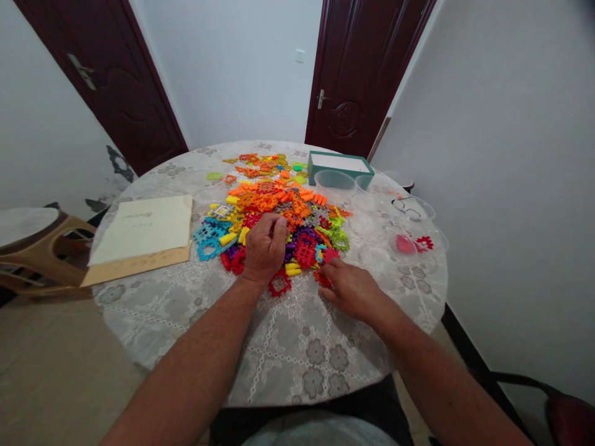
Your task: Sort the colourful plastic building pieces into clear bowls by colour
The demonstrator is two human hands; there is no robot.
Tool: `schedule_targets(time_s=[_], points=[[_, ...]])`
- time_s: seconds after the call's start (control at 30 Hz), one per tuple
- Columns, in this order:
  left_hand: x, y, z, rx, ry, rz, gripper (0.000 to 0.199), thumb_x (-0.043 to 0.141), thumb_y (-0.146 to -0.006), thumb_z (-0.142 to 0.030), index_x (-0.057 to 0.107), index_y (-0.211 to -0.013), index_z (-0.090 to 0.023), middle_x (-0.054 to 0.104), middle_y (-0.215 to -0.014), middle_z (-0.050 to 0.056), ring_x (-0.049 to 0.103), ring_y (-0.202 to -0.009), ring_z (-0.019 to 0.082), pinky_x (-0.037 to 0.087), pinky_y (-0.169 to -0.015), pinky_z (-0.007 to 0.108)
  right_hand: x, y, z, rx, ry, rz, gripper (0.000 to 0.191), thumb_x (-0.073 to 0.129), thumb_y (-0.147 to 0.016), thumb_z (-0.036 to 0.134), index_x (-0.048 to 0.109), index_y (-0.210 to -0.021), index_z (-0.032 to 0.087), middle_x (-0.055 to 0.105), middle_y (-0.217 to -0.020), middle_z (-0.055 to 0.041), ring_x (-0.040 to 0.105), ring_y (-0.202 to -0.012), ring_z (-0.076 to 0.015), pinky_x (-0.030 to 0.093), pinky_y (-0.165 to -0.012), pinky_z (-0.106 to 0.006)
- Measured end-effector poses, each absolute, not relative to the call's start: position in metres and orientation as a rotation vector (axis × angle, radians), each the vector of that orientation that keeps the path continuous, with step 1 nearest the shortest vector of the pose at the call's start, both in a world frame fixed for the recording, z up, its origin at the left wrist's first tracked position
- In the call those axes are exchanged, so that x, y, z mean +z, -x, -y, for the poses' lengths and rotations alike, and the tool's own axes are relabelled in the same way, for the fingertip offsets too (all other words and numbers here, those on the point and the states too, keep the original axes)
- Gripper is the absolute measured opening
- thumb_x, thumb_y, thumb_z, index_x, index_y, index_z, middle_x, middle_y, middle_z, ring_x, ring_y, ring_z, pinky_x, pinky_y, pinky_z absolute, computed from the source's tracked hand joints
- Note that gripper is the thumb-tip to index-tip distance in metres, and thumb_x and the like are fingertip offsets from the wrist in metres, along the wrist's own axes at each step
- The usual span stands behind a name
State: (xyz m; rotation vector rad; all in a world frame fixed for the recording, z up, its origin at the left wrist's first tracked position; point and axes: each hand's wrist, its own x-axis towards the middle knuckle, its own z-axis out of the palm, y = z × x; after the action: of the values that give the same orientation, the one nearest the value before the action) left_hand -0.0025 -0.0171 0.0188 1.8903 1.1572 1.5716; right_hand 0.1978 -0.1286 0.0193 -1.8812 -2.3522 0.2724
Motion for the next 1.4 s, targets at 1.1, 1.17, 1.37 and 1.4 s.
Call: schedule_targets(time_s=[1.1, 1.17, 1.37, 1.4], points=[[0.01, 0.007, 0.015, 0.617, -2.826, -0.74, 0.033, 0.075, -0.085, -0.024, 0.072, -0.118, -0.026, 0.07, -0.111, 0.008, 0.058, -0.11, 0.029, 0.045, -0.099, 0.043, -0.027, -0.211, 0.114, 0.045, 1.869, 1.917, 0.034, 0.056, -0.098, 0.027, 0.059, -0.131, 0.021, 0.06, -0.127, -0.0137, 0.062, -0.112, -0.0271, 0.053, -0.091, -0.037], [0.012, 0.007, 0.016, 0.603, -2.839, -0.751, 0.029, 0.073, -0.088, -0.026, 0.072, -0.117, -0.025, 0.07, -0.109, 0.008, 0.058, -0.109, 0.027, 0.045, -0.098, 0.042, -0.03, -0.212, 0.113, 0.055, 1.795, 1.889, 0.03, 0.058, -0.097, 0.028, 0.062, -0.126, 0.021, 0.061, -0.123, -0.0134, 0.062, -0.111, -0.0276, 0.053, -0.093, -0.038], [0.01, 0.004, 0.015, 0.666, -2.77, -0.763, 0.019, 0.058, -0.101, -0.03, 0.073, -0.109, -0.021, 0.073, -0.103, 0.008, 0.064, -0.101, 0.023, 0.05, -0.094, 0.04, -0.033, -0.219, 0.105, 0.085, 1.614, 1.803, 0.026, 0.042, -0.1, 0.021, 0.067, -0.109, 0.019, 0.066, -0.105, -0.0121, 0.062, -0.101, -0.0261, 0.051, -0.091, -0.039], [0.008, 0.003, 0.014, 0.704, -2.731, -0.797, 0.02, 0.056, -0.102, -0.029, 0.072, -0.111, -0.021, 0.074, -0.105, 0.008, 0.065, -0.101, 0.023, 0.051, -0.094, 0.04, -0.032, -0.22, 0.104, 0.085, 1.605, 1.77, 0.027, 0.04, -0.101, 0.02, 0.067, -0.107, 0.019, 0.066, -0.103, -0.0116, 0.063, -0.099, -0.0257, 0.051, -0.09, -0.039]])
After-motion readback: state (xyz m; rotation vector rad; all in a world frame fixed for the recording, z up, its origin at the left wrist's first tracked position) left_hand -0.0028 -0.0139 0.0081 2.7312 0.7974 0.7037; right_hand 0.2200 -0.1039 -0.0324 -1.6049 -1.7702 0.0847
